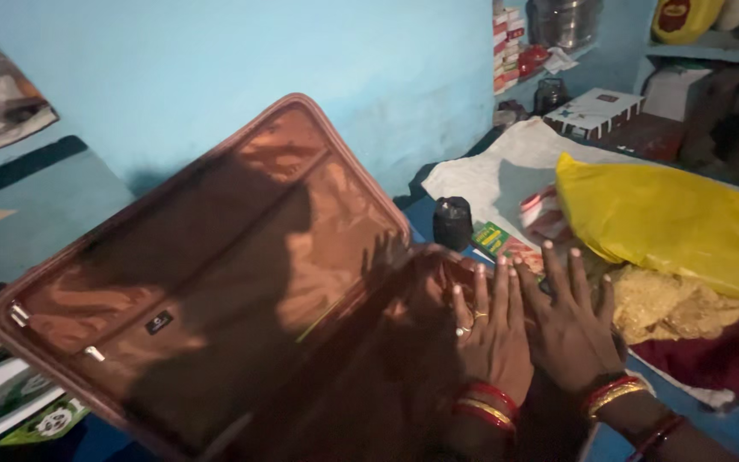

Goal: The person unfolds a piece of clothing by hand, then begins to pleat or fold the fabric along its edge.

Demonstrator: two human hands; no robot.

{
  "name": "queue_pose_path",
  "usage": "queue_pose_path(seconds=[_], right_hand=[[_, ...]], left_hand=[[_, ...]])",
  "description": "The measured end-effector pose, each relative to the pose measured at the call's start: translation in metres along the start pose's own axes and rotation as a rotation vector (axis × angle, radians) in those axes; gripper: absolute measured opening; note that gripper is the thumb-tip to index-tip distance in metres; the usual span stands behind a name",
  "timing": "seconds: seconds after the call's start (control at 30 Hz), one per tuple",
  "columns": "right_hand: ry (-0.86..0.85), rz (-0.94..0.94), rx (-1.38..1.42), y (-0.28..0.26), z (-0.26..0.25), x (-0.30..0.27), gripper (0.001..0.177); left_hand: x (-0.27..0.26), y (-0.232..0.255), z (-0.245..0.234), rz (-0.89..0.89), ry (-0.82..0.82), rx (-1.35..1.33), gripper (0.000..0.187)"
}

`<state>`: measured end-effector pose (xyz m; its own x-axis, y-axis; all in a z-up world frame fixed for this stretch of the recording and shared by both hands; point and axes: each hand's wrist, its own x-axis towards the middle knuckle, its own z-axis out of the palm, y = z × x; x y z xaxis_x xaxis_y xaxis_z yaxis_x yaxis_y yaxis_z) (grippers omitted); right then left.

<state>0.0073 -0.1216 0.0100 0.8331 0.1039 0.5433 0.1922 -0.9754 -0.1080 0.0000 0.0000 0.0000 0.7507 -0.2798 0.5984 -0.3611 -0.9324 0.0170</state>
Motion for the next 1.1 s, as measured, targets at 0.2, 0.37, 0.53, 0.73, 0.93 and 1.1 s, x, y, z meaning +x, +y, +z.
queue_pose_path(seconds=[0.2, 0.37, 0.53, 0.73, 0.93, 1.1], right_hand=[[0.071, -0.004, 0.048, 0.000, -0.003, -0.010, 0.080], [0.082, 0.019, 0.030, -0.001, -0.010, -0.031, 0.074], [-0.020, 0.169, -0.056, 0.009, -0.023, -0.071, 0.072], [-0.028, 0.345, -0.066, 0.052, -0.041, -0.130, 0.082], [-0.026, 0.523, -0.113, 0.103, -0.070, -0.192, 0.092], [-0.088, 0.639, -0.204, 0.137, -0.085, -0.236, 0.089]], left_hand=[[-0.001, 0.006, -0.011, 0.003, -0.076, -0.070, 0.088], [-0.010, 0.008, -0.014, 0.050, -0.137, -0.100, 0.091], [-0.027, 0.034, -0.016, 0.161, -0.080, -0.125, 0.083], [-0.040, 0.100, -0.008, 0.347, -0.305, -0.233, 0.084], [-0.058, 0.177, 0.008, 0.519, -0.280, -0.329, 0.082], [-0.075, 0.228, 0.020, 0.621, -0.234, -0.383, 0.072]])
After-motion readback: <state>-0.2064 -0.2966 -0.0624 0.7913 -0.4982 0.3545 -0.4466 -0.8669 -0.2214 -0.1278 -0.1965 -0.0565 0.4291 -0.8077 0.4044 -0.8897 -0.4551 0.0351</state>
